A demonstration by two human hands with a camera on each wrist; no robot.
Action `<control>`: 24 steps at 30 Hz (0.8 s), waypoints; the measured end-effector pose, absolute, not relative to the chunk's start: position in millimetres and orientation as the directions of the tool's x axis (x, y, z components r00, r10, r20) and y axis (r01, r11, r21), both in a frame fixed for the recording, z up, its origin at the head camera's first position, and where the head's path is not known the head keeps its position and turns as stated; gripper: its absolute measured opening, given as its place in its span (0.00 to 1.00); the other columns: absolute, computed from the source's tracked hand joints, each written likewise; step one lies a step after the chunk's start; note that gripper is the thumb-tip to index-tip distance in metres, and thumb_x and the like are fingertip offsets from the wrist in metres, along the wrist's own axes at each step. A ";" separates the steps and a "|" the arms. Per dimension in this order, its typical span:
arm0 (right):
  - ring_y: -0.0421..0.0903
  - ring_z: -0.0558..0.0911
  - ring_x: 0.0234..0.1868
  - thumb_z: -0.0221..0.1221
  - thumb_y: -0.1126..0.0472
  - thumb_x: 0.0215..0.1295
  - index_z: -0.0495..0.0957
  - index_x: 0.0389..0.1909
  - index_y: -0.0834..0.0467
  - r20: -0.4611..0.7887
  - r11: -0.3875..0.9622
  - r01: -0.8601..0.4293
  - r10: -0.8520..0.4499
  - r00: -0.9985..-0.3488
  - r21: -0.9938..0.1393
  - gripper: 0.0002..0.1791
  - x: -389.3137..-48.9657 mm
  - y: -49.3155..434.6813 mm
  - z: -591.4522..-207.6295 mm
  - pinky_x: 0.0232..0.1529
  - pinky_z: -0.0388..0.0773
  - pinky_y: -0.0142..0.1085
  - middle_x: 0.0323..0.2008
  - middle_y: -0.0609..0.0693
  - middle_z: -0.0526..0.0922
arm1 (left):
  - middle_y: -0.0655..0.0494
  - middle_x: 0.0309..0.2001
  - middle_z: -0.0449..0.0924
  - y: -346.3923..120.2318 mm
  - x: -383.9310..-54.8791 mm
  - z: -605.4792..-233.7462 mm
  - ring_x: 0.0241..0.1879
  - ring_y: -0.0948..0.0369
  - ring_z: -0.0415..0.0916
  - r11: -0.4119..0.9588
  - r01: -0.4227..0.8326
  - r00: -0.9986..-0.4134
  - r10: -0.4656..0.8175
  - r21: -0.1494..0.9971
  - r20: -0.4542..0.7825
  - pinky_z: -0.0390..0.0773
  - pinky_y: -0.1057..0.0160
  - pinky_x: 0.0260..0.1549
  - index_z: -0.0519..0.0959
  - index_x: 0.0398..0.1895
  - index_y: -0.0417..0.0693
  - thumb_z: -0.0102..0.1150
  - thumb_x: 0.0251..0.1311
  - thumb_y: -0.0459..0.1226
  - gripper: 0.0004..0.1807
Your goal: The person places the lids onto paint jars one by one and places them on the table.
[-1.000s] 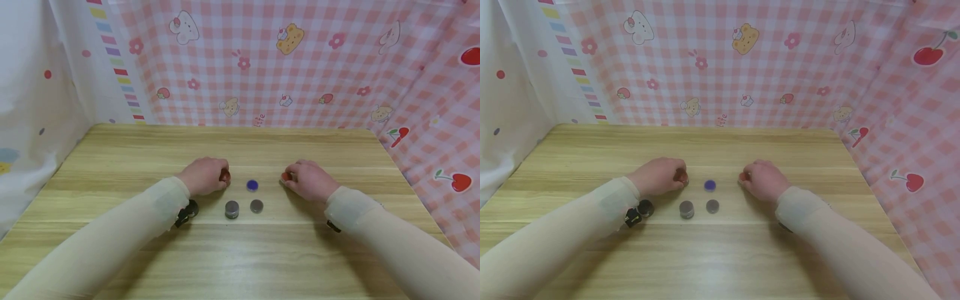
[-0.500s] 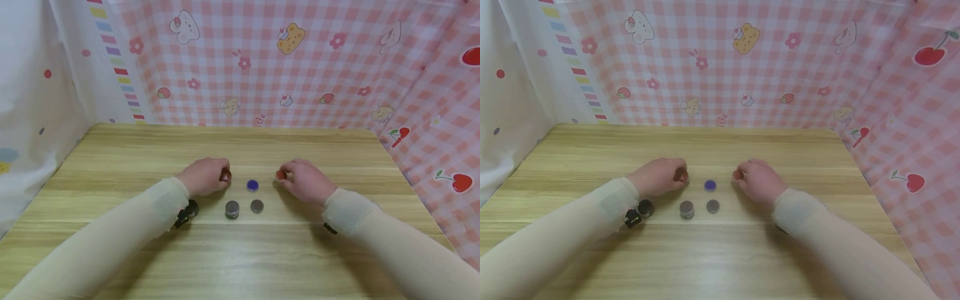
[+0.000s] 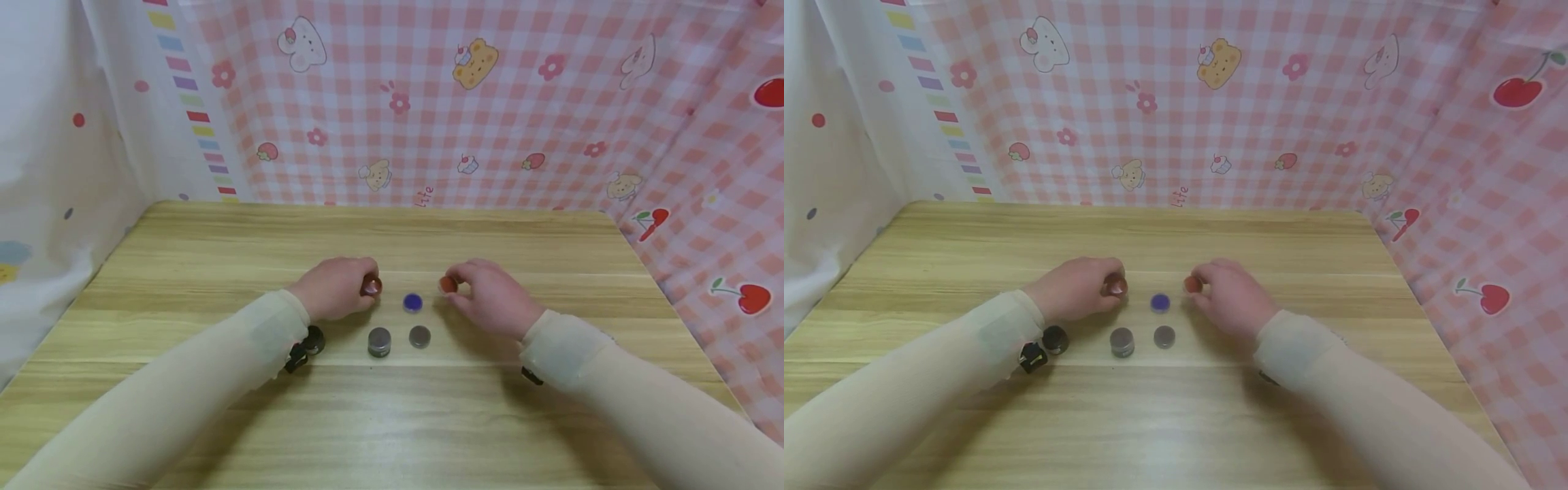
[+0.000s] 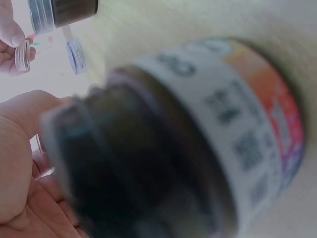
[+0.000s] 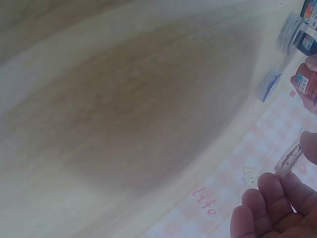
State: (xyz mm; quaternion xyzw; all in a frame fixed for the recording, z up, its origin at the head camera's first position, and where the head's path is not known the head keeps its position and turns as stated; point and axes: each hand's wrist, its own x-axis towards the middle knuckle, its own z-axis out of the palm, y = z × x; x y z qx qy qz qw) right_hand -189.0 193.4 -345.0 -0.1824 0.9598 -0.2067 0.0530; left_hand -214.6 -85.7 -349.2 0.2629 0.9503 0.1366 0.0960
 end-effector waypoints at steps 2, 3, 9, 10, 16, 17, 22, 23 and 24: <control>0.52 0.83 0.59 0.65 0.56 0.73 0.83 0.54 0.55 -0.016 0.841 -0.333 -0.376 -0.927 -0.427 0.13 -188.3 191.4 -344.3 0.67 0.77 0.52 0.52 0.51 0.86 | 0.59 0.41 0.84 -85.0 -214.4 -348.9 0.42 0.59 0.82 0.818 0.479 -0.840 0.532 0.320 -0.102 0.82 0.54 0.53 0.80 0.45 0.53 0.66 0.69 0.45 0.09; 0.53 0.83 0.59 0.65 0.56 0.73 0.83 0.54 0.56 -0.010 0.836 -0.338 -0.379 -0.925 -0.432 0.14 -188.1 190.4 -343.9 0.66 0.77 0.52 0.53 0.51 0.86 | 0.59 0.40 0.84 -84.5 -214.2 -348.7 0.41 0.59 0.81 0.813 0.484 -0.838 0.537 0.323 -0.098 0.82 0.54 0.53 0.80 0.45 0.53 0.66 0.69 0.44 0.08; 0.54 0.83 0.60 0.66 0.57 0.73 0.83 0.54 0.56 0.011 0.812 -0.360 -0.400 -0.916 -0.459 0.13 -186.2 184.2 -341.4 0.67 0.77 0.53 0.53 0.52 0.87 | 0.60 0.39 0.83 -80.7 -212.6 -347.1 0.40 0.59 0.80 0.792 0.517 -0.820 0.567 0.326 -0.077 0.82 0.55 0.52 0.79 0.43 0.54 0.66 0.69 0.44 0.07; 0.54 0.83 0.60 0.66 0.57 0.72 0.83 0.54 0.55 0.012 0.810 -0.361 -0.401 -0.916 -0.461 0.13 -185.7 183.1 -340.9 0.67 0.77 0.52 0.53 0.52 0.86 | 0.60 0.40 0.83 -80.2 -212.3 -346.6 0.40 0.59 0.80 0.791 0.519 -0.819 0.568 0.325 -0.075 0.81 0.55 0.52 0.79 0.43 0.53 0.66 0.69 0.44 0.07; 0.53 0.83 0.58 0.66 0.57 0.72 0.83 0.54 0.55 0.025 0.793 -0.372 -0.413 -0.911 -0.482 0.13 -182.3 177.5 -338.1 0.65 0.78 0.52 0.52 0.51 0.86 | 0.59 0.41 0.84 -76.5 -210.5 -343.9 0.41 0.58 0.80 0.793 0.516 -0.823 0.564 0.325 -0.069 0.81 0.55 0.52 0.80 0.47 0.53 0.67 0.68 0.44 0.10; 0.52 0.84 0.58 0.66 0.57 0.72 0.83 0.54 0.55 0.026 0.789 -0.375 -0.416 -0.909 -0.487 0.13 -181.7 176.5 -337.5 0.65 0.78 0.52 0.52 0.51 0.86 | 0.58 0.41 0.84 -75.8 -210.3 -343.7 0.41 0.58 0.81 0.792 0.516 -0.823 0.564 0.324 -0.068 0.81 0.55 0.52 0.80 0.48 0.53 0.67 0.67 0.44 0.11; 0.50 0.83 0.58 0.66 0.57 0.72 0.83 0.55 0.54 0.015 0.778 -0.368 -0.419 -0.908 -0.510 0.14 -178.7 171.0 -335.3 0.64 0.79 0.50 0.52 0.49 0.86 | 0.59 0.42 0.85 -72.6 -208.6 -342.4 0.41 0.59 0.81 0.789 0.512 -0.822 0.565 0.339 -0.075 0.81 0.55 0.50 0.81 0.51 0.52 0.68 0.67 0.45 0.14; 0.50 0.84 0.58 0.66 0.57 0.72 0.83 0.56 0.54 0.017 0.773 -0.370 -0.422 -0.906 -0.516 0.14 -178.2 170.0 -335.1 0.64 0.79 0.50 0.52 0.49 0.86 | 0.59 0.42 0.85 -72.1 -208.2 -342.1 0.41 0.59 0.80 0.789 0.510 -0.822 0.565 0.343 -0.076 0.81 0.56 0.50 0.81 0.51 0.53 0.69 0.66 0.45 0.14; 0.50 0.83 0.58 0.66 0.57 0.72 0.83 0.56 0.53 0.016 0.769 -0.369 -0.423 -0.906 -0.522 0.14 -177.7 169.0 -335.0 0.64 0.79 0.50 0.52 0.49 0.86 | 0.60 0.42 0.85 -71.6 -207.6 -341.7 0.41 0.60 0.80 0.788 0.508 -0.822 0.564 0.348 -0.076 0.81 0.56 0.50 0.81 0.51 0.53 0.69 0.66 0.45 0.14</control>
